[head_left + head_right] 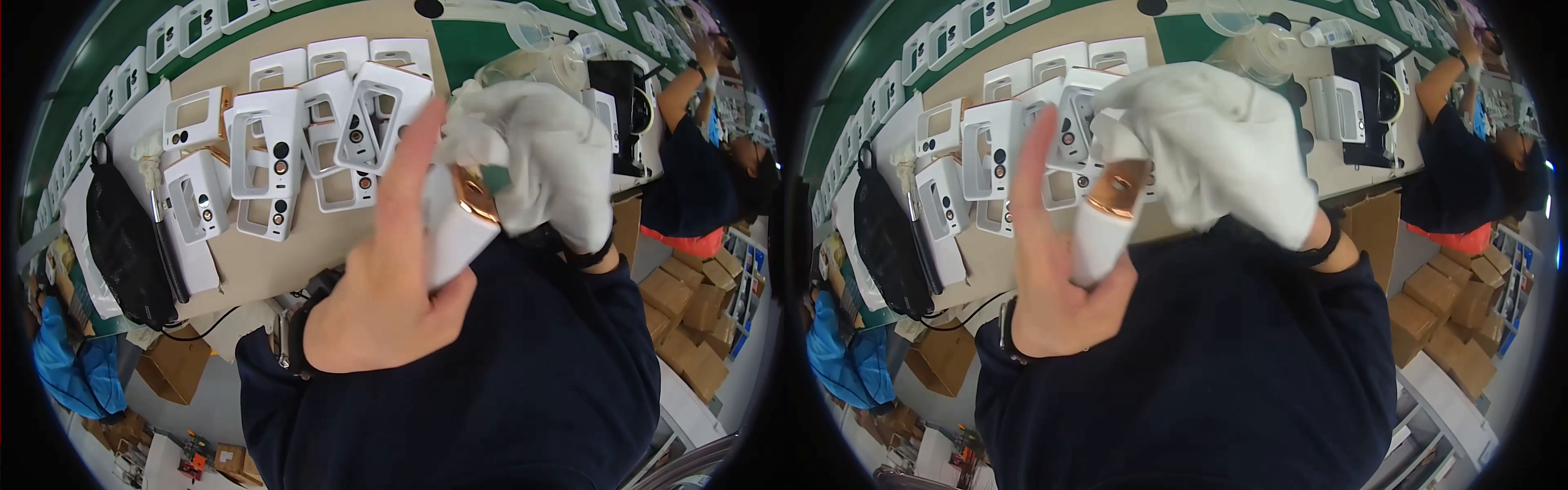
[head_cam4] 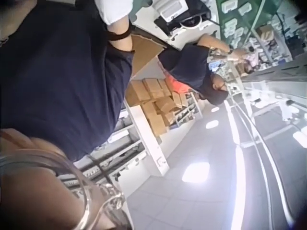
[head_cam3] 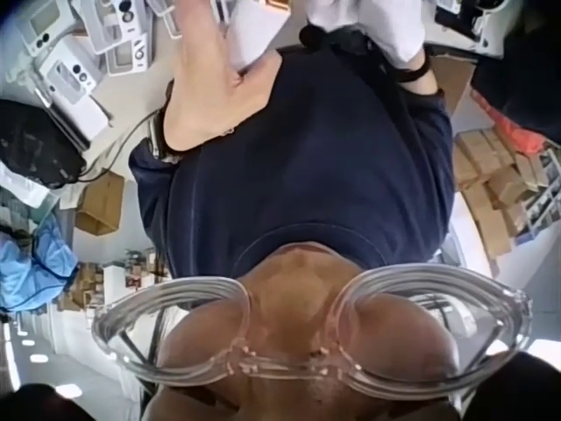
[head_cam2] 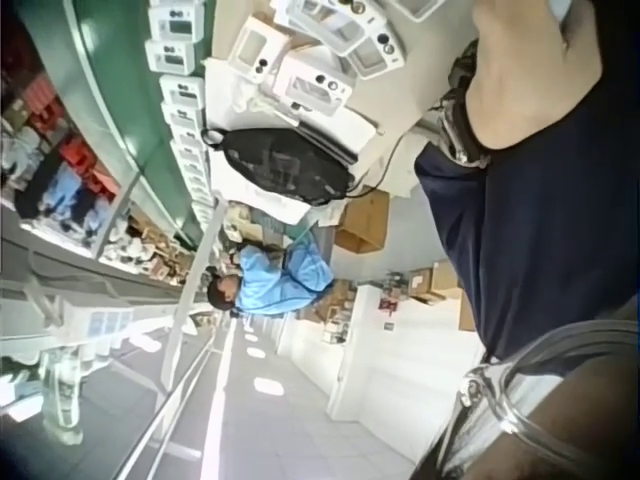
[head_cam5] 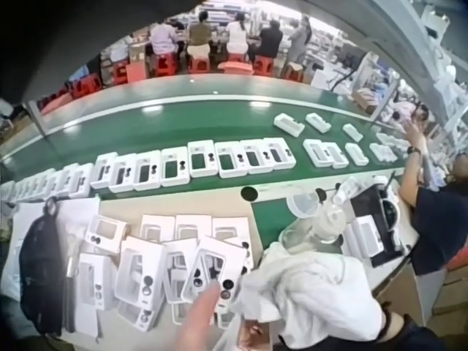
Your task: The person picks up a white plastic housing from a row, wipes its surfaces with a cloth, and places it onto a pile. This process is repeated for several other housings, occasionally moving a cloth aside.
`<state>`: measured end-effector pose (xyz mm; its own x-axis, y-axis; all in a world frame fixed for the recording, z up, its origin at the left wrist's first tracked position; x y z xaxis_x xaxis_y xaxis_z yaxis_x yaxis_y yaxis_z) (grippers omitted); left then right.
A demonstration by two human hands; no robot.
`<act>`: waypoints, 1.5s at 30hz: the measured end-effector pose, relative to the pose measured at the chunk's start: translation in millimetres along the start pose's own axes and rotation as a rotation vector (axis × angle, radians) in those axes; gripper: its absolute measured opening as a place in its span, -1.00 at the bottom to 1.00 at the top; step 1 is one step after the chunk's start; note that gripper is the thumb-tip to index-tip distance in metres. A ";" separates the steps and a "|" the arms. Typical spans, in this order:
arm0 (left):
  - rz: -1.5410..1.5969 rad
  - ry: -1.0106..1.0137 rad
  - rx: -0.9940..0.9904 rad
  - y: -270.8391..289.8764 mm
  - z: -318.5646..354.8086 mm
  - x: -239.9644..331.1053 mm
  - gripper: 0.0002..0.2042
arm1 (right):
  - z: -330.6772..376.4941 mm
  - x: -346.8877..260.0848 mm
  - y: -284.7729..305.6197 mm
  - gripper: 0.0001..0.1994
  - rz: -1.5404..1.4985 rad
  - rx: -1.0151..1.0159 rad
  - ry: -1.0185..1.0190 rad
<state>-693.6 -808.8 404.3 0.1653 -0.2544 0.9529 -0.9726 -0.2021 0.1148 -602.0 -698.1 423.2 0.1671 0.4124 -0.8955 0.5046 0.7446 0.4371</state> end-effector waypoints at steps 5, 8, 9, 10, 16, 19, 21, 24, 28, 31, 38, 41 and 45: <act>0.129 0.072 0.009 -4.2 -11.4 -9.5 -0.28 | 3.7 10.5 -15.6 -0.79 -0.161 0.030 0.097; -0.174 -0.149 -0.001 -5.7 -18.2 -9.4 -0.29 | 1.1 16.2 -13.5 -0.78 -0.291 -0.083 -0.015; -0.191 -0.159 -0.004 -5.6 -17.7 -13.2 -0.30 | -2.5 17.9 -11.2 -0.79 0.023 -0.013 0.115; -0.209 -0.172 -0.008 -5.2 -17.1 -16.2 -0.30 | -6.1 19.4 -9.5 -0.81 0.339 0.057 0.243; -0.222 -0.179 0.151 5.9 -27.3 -11.1 -0.29 | -18.3 31.4 -0.7 -0.82 0.177 0.196 0.460; 0.199 0.012 0.174 6.1 -28.0 -21.7 -0.25 | -12.8 40.1 -10.1 -0.76 -0.164 0.266 0.251; 0.255 0.024 0.222 8.0 -28.3 -21.9 -0.26 | -5.9 44.8 -21.3 -0.72 -0.397 0.301 0.107; 0.448 0.059 0.388 12.6 -29.0 -19.7 -0.30 | -3.4 41.0 -32.3 -0.69 -0.640 0.318 -0.025; 0.615 0.067 0.565 18.7 -34.0 -18.0 -0.33 | -7.1 28.8 -39.0 -0.66 -0.547 0.266 -0.124; 0.734 0.073 0.833 21.9 -41.1 -23.3 -0.37 | -4.7 29.5 -45.3 -0.61 -0.521 0.175 -0.049; 0.854 0.101 0.723 19.0 -46.1 -22.8 -0.40 | 10.7 57.9 -46.6 -0.51 -0.016 0.312 0.233; 0.711 0.112 0.612 31.7 -42.0 -8.8 -0.43 | 4.2 56.7 -23.4 -0.54 -0.726 0.395 0.133; 0.239 0.004 0.458 15.5 -43.9 -7.8 -0.47 | -10.0 45.4 -15.3 -0.60 -0.668 0.373 0.157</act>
<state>-717.2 -768.4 411.0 -0.0545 -0.3411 0.9384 -0.8120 -0.5319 -0.2405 -610.6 -685.5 376.7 -0.3797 0.0287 -0.9247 0.7120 0.6472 -0.2723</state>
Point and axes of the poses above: each hand's wrist, its own z-axis away from the middle knuckle, its own y-axis out of the back of the hand, x = y × z, the point moved 2 cm from there along -z, towards the middle knuckle, and after that the axes turned 3 degrees about -x, right-handed, at the moved point
